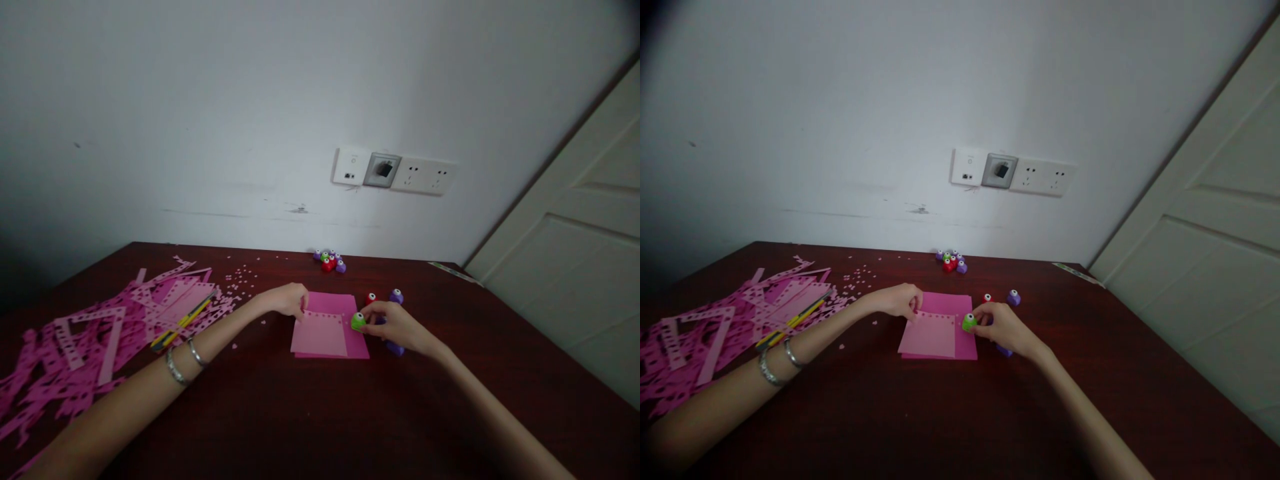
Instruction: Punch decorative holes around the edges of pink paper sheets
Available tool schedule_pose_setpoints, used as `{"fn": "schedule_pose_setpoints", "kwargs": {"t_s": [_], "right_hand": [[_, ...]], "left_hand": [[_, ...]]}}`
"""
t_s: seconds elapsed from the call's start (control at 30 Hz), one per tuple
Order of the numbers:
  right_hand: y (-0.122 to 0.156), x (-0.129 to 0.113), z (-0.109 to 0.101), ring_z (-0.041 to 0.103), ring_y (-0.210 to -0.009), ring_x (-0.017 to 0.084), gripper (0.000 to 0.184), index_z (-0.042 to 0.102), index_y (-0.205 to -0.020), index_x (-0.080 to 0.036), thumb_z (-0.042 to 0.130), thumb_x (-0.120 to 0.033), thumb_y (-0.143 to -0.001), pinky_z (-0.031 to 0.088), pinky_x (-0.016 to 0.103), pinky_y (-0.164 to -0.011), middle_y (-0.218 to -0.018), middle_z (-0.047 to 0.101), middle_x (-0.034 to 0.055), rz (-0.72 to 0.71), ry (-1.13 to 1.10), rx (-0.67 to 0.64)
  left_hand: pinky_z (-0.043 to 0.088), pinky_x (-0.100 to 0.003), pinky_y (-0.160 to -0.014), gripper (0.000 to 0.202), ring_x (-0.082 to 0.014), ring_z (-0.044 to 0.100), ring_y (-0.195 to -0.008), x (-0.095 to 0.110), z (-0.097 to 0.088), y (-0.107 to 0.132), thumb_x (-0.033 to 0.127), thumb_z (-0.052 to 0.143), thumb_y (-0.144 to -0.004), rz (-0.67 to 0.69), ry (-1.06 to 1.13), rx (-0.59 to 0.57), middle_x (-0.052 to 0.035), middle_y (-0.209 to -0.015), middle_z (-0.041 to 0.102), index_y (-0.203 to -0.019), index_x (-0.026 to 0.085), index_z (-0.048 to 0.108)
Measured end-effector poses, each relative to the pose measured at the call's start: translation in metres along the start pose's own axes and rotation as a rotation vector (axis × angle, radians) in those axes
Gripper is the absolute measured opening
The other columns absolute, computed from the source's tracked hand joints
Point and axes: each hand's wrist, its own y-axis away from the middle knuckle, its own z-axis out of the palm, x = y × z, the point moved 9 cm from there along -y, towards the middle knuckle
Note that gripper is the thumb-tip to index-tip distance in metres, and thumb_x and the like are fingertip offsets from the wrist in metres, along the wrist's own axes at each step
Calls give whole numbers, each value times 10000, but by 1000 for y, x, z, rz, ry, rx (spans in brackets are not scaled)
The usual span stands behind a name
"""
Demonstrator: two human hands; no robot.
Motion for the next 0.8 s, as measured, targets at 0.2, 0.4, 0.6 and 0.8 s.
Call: {"fn": "schedule_pose_setpoints", "kwargs": {"t_s": [0.2, 0.4, 0.6, 0.8], "right_hand": [[-1, -2, 1, 572, -670, 149, 213, 683, -884, -139, 647, -283, -730, 463, 262, -600, -746, 630, 40, -3, 15, -5], [0, -3, 1, 573, -671, 153, 216, 690, -894, -153, 644, -286, -731, 455, 263, -592, -753, 634, 42, 0, 18, -6], [0, -5, 0, 574, -666, 149, 198, 691, -887, -155, 643, -257, -725, 453, 258, -587, -742, 634, 43, 4, 19, -6], [0, -4, 0, 570, -660, 146, 201, 687, -889, -151, 642, -266, -730, 452, 257, -582, -738, 626, 43, -1, 22, 1]], "left_hand": [[362, -216, -545, 105, -115, 548, -589, -7, 0, -3, 229, 643, -604, -1, 77, -33, -13, -627, 655, -643, 135, 668], [376, -215, -513, 163, -111, 556, -535, -10, 6, 0, 283, 605, -638, -35, 266, -111, -17, -583, 617, -641, 123, 639], [364, -228, -495, 219, -112, 523, -539, -12, 8, -2, 252, 609, -609, -47, 244, -124, -33, -657, 631, -773, 124, 678], [330, -227, -467, 199, -105, 493, -520, -11, 8, -1, 255, 598, -628, -53, 246, -122, -27, -613, 598, -756, 128, 681]]}}
